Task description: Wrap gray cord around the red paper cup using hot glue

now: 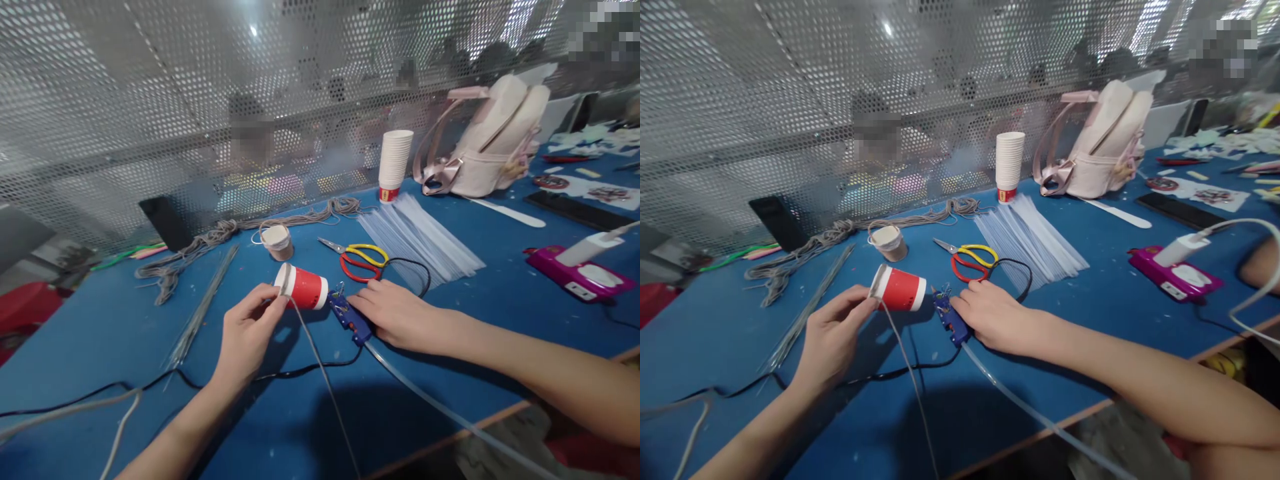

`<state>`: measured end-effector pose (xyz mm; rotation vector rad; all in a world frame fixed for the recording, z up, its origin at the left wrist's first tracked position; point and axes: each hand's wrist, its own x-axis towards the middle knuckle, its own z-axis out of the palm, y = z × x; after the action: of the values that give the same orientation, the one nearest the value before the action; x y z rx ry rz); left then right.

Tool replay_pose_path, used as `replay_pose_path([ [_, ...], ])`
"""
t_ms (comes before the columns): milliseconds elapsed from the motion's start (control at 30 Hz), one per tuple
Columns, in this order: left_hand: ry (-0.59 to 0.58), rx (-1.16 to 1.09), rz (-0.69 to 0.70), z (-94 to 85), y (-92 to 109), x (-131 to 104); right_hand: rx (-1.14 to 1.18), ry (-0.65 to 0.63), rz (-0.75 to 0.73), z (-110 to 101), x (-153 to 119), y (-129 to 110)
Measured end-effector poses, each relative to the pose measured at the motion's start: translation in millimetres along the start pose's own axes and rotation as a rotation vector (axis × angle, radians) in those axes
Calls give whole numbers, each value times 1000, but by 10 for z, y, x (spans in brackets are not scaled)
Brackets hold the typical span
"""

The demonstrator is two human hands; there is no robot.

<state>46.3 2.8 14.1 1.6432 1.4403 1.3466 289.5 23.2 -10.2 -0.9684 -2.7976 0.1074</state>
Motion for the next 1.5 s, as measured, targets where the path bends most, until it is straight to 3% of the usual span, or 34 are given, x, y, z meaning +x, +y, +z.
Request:
replay_pose_path([
  [100, 27, -10, 21, -18, -37, 12, 56, 46, 15, 22, 10, 45],
  [200, 46, -12, 27, -32, -42, 21, 190, 211, 74, 0, -29, 117],
  [367, 39, 17, -9, -16, 6, 7, 661, 480, 311, -118, -117, 145],
  [467, 22, 42, -23, 18, 22, -13, 893, 445, 411, -213, -141, -3],
  [600, -17, 58, -15, 60, 4, -44, 998, 241, 374, -284, -122, -244],
  [1067, -100, 67, 36, 124, 15, -95, 927, 263, 385, -242, -62, -354],
  [1500, -109, 55, 87, 122, -17, -97, 785, 349, 219, -189, -53, -359],
])
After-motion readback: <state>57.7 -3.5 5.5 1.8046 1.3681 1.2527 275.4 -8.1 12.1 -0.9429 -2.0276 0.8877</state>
